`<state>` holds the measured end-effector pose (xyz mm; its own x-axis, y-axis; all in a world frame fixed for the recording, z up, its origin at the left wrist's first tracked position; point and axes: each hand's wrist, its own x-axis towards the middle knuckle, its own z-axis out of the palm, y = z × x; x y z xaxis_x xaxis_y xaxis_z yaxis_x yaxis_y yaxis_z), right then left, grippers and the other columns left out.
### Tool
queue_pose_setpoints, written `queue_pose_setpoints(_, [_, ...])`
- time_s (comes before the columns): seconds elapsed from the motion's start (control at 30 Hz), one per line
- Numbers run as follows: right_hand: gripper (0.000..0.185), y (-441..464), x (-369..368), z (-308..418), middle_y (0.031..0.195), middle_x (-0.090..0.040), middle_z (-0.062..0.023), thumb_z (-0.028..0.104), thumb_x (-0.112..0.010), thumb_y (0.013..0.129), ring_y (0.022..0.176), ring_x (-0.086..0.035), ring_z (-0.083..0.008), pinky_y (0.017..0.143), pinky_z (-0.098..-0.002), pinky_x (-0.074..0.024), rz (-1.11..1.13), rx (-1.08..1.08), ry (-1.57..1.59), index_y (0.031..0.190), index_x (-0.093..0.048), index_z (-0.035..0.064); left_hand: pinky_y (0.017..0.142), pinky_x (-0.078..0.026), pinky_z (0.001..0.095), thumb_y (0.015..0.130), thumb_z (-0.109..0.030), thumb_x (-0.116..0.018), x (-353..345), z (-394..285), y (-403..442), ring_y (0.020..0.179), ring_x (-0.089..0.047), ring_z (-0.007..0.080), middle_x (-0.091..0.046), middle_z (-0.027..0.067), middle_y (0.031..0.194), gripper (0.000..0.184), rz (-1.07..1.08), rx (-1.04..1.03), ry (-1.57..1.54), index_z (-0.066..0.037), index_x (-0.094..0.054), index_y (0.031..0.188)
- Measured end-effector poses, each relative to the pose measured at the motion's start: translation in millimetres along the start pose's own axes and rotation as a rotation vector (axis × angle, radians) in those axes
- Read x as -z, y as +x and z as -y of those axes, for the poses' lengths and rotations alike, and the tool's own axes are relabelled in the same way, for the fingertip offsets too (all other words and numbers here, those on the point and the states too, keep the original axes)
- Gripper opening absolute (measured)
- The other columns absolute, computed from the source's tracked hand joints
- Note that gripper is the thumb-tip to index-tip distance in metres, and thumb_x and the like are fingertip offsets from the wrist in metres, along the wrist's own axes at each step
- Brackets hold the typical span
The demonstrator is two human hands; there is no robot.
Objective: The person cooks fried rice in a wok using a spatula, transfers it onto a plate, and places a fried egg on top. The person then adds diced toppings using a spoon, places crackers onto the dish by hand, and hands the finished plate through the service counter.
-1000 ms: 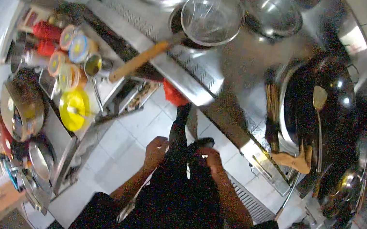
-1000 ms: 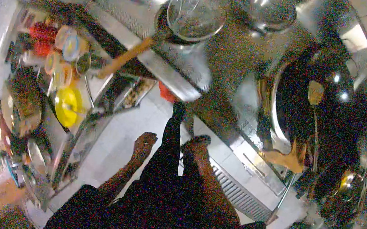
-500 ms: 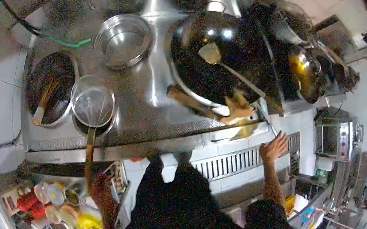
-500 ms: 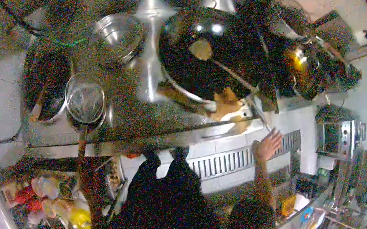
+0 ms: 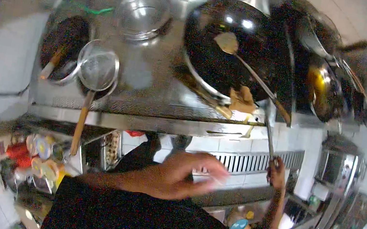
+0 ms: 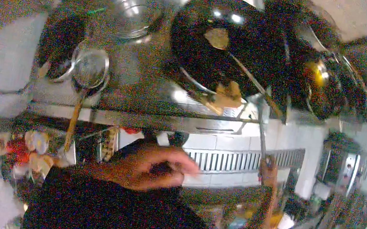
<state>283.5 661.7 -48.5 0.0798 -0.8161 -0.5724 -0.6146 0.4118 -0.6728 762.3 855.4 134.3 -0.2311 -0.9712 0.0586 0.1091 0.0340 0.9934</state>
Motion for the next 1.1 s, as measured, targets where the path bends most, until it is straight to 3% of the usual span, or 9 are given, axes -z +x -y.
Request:
queue_pose_setpoints(0.07, [0.033,-19,2,-25,0.077,-0.059,-0.0010,0.021,-0.066,0.097,0.054,-0.050,-0.0079,0.044,-0.0247,-0.0399,-0.083,0.058,0.061,0.125,-0.054,0.0106,0.095,-0.050,0.0355,0.103,-0.026,-0.058,-36,-27,26,0.111,-0.063,0.0192,-0.066,0.0097,0.114,0.028,0.265,-0.164,-0.472,-0.006,-0.062,0.121])
queue_pose_setpoints(0.2, [0.036,-114,11,15,0.082,-0.061,-0.0019,0.021,-0.067,0.097,0.060,-0.052,-0.0088,0.050,-0.0247,-0.0421,-0.137,-0.082,0.102,0.129,-0.054,0.0097,0.089,-0.048,0.0343,0.101,-0.029,-0.060,-67,-110,50,0.103,-0.062,0.0196,-0.065,0.0088,0.110,0.030,0.416,-0.498,-0.970,-0.004,-0.064,0.118])
queue_pose_setpoints(0.53, [0.046,-231,-21,225,0.097,-0.067,-0.0043,0.021,-0.068,0.095,0.075,-0.058,-0.0111,0.066,-0.0248,-0.0477,0.030,-0.144,-0.074,0.136,-0.054,0.0076,0.078,-0.049,0.0347,0.100,-0.028,-0.059,-38,-146,11,0.094,-0.062,0.0198,-0.064,0.0099,0.106,0.033,0.387,-0.926,-1.198,-0.001,-0.062,0.119])
queue_pose_setpoints(0.63, [0.048,-198,-96,300,0.101,-0.068,-0.0050,0.020,-0.069,0.095,0.079,-0.059,-0.0118,0.071,-0.0249,-0.0494,0.178,0.017,-0.159,0.139,-0.054,0.0069,0.075,-0.050,0.0348,0.100,-0.028,-0.059,-21,-150,-14,0.091,-0.062,0.0198,-0.064,0.0102,0.105,0.034,0.347,-1.014,-1.216,-0.001,-0.062,0.120])
queue_pose_setpoints(0.7, [0.028,-154,-185,357,0.082,-0.063,-0.0024,0.025,-0.062,0.100,0.052,-0.049,-0.0081,0.042,-0.0229,-0.0384,0.265,0.312,-0.249,0.121,-0.061,0.0068,0.073,-0.050,0.0349,0.100,-0.028,-0.059,-11,-154,-31,0.089,-0.062,0.0198,-0.064,0.0104,0.104,0.034,0.317,-1.088,-1.203,0.000,-0.061,0.120])
queue_pose_setpoints(0.87, [0.024,10,-383,421,0.070,-0.056,-0.0031,0.016,-0.057,0.098,0.042,-0.045,-0.0109,0.036,-0.0283,-0.0343,0.468,0.643,-0.448,0.120,-0.054,0.0043,0.068,-0.051,0.0351,0.099,-0.027,-0.059,4,-162,-65,0.084,-0.061,0.0199,-0.064,0.0109,0.102,0.036,0.235,-1.279,-1.137,0.001,-0.061,0.120])
queue_pose_setpoints(0.97, [0.025,120,-479,409,0.075,-0.062,-0.0184,0.023,-0.063,0.087,0.064,-0.063,-0.0393,0.058,-0.0470,-0.0504,0.028,1.347,-0.714,0.099,-0.064,0.0012,0.064,-0.049,0.0313,0.098,-0.024,-0.059,7,-171,-100,0.080,-0.060,0.0173,-0.063,0.0088,0.096,0.029,0.064,-1.062,-1.240,0.002,-0.063,0.112])
queue_pose_setpoints(1.07, [0.022,121,-529,414,0.079,-0.062,-0.0218,0.021,-0.062,0.083,0.081,-0.063,-0.0455,0.070,-0.0487,-0.0508,-0.084,1.410,-0.748,0.096,-0.064,0.0036,0.062,-0.047,0.0289,0.098,-0.023,-0.060,30,-164,-133,0.079,-0.060,0.0153,-0.063,0.0079,0.094,0.027,0.121,-0.866,-1.193,0.001,-0.064,0.108])
queue_pose_setpoints(1.1, [0.017,117,-538,418,0.080,-0.064,-0.0182,0.019,-0.063,0.082,0.073,-0.066,-0.0393,0.067,-0.0456,-0.0515,-0.069,1.388,-0.718,0.090,-0.061,0.0041,0.062,-0.047,0.0284,0.097,-0.023,-0.060,34,-162,-135,0.079,-0.060,0.0147,-0.063,0.0078,0.094,0.026,0.177,-0.798,-1.149,0.001,-0.065,0.107])
